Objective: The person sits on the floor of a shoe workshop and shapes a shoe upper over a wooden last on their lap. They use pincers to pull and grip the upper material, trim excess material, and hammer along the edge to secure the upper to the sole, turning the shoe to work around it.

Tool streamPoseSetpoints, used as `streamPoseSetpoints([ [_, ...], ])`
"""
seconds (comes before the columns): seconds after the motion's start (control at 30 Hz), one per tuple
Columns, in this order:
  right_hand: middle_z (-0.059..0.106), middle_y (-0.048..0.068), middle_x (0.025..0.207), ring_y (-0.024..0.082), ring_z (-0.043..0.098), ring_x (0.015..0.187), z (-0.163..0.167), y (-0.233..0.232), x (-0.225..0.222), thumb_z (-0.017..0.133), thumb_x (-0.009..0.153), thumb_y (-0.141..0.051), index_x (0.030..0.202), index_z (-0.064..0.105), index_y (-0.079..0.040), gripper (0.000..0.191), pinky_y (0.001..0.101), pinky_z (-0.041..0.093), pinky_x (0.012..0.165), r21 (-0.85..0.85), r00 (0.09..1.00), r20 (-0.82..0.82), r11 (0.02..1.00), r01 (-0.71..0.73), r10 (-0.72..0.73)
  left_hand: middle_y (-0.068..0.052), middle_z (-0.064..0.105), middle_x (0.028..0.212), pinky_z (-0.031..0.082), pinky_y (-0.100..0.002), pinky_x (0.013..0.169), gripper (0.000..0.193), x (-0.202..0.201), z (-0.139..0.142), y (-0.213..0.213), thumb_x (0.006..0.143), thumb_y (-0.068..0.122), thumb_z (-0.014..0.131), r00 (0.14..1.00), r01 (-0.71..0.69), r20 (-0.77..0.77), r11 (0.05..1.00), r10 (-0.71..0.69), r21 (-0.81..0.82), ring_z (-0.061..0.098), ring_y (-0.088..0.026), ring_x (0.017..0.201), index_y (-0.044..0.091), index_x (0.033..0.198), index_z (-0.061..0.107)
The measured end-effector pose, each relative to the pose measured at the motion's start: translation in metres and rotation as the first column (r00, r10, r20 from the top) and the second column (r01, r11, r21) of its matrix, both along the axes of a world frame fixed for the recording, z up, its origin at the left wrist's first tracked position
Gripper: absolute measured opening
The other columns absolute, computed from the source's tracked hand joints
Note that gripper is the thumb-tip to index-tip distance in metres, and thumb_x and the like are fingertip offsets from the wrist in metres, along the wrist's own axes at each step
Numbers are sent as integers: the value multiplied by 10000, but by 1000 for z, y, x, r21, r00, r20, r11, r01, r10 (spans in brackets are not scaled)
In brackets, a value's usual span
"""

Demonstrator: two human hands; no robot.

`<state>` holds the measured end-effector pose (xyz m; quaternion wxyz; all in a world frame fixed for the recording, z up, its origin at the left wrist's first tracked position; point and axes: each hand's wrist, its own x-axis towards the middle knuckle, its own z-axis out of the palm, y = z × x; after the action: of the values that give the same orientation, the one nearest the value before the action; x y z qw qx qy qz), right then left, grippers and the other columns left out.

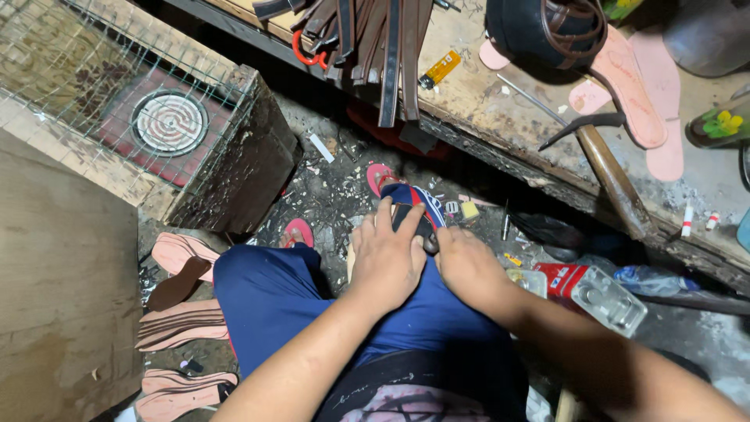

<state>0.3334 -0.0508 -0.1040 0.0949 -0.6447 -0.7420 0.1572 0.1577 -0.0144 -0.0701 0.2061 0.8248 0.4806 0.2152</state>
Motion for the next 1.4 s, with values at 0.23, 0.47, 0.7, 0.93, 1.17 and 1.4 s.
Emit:
streamPoseSetpoints([
  [0.23, 685, 256, 931, 449, 652, 944, 21, 15, 22, 603, 924, -230, 1016, 570, -1, 249, 528, 504, 836, -355, 995, -92, 933, -64, 33, -297, 456, 1415, 370, -565, 995, 524, 0, 4, 0, 874, 264, 613, 1000, -1, -29, 998, -1, -65, 485, -469, 1188, 177, 1390, 579],
  [0.47, 672, 265, 949, 454, 656, 936, -3, 1, 0, 581, 892, -164, 1013, 549, 17, 220, 532, 510, 830, -130, 996, 24, 988, 85, -83, -300, 476, 1405, 370, -560, 987, 467, 3, 4, 5, 868, 254, 616, 995, 13, 102, 996, -4, -92, 487, -469, 1190, 221, 1333, 641],
  [0.7, 682, 274, 973, 459, 651, 960, 13, 17, 19, 623, 901, -238, 1034, 580, 4, 279, 532, 509, 831, -286, 990, -143, 957, -41, 0, -304, 475, 1397, 375, -551, 993, 438, 1, 6, 6, 872, 259, 610, 1000, -8, 28, 991, 12, -137, 495, -469, 1187, 234, 1308, 652],
  [0.93, 691, 267, 951, 456, 673, 916, 9, 5, -1, 548, 927, -175, 1027, 581, 3, 207, 539, 515, 843, -240, 995, 17, 966, 102, -101, -286, 478, 1398, 365, -553, 1000, 380, 1, 0, 10, 879, 287, 624, 989, -11, 146, 987, 35, -158, 496, -466, 1197, 253, 1251, 690],
  [1.17, 708, 241, 973, 426, 683, 957, 13, 31, 22, 649, 884, -281, 1113, 629, -26, 343, 501, 531, 843, -363, 993, -99, 926, -101, 69, -218, 521, 1315, 392, -543, 983, 328, -2, 0, 12, 891, 300, 598, 995, -24, 88, 968, 47, -249, 515, -428, 1142, 270, 1203, 692],
  [1.4, 718, 233, 970, 432, 686, 963, 38, 32, 13, 650, 908, -369, 1067, 670, -36, 370, 510, 528, 832, -477, 996, -74, 876, -74, 44, -218, 525, 1288, 406, -550, 959, 335, -2, -9, 5, 883, 301, 616, 989, 6, 150, 988, 17, -152, 523, -423, 1129, 248, 1204, 691],
])
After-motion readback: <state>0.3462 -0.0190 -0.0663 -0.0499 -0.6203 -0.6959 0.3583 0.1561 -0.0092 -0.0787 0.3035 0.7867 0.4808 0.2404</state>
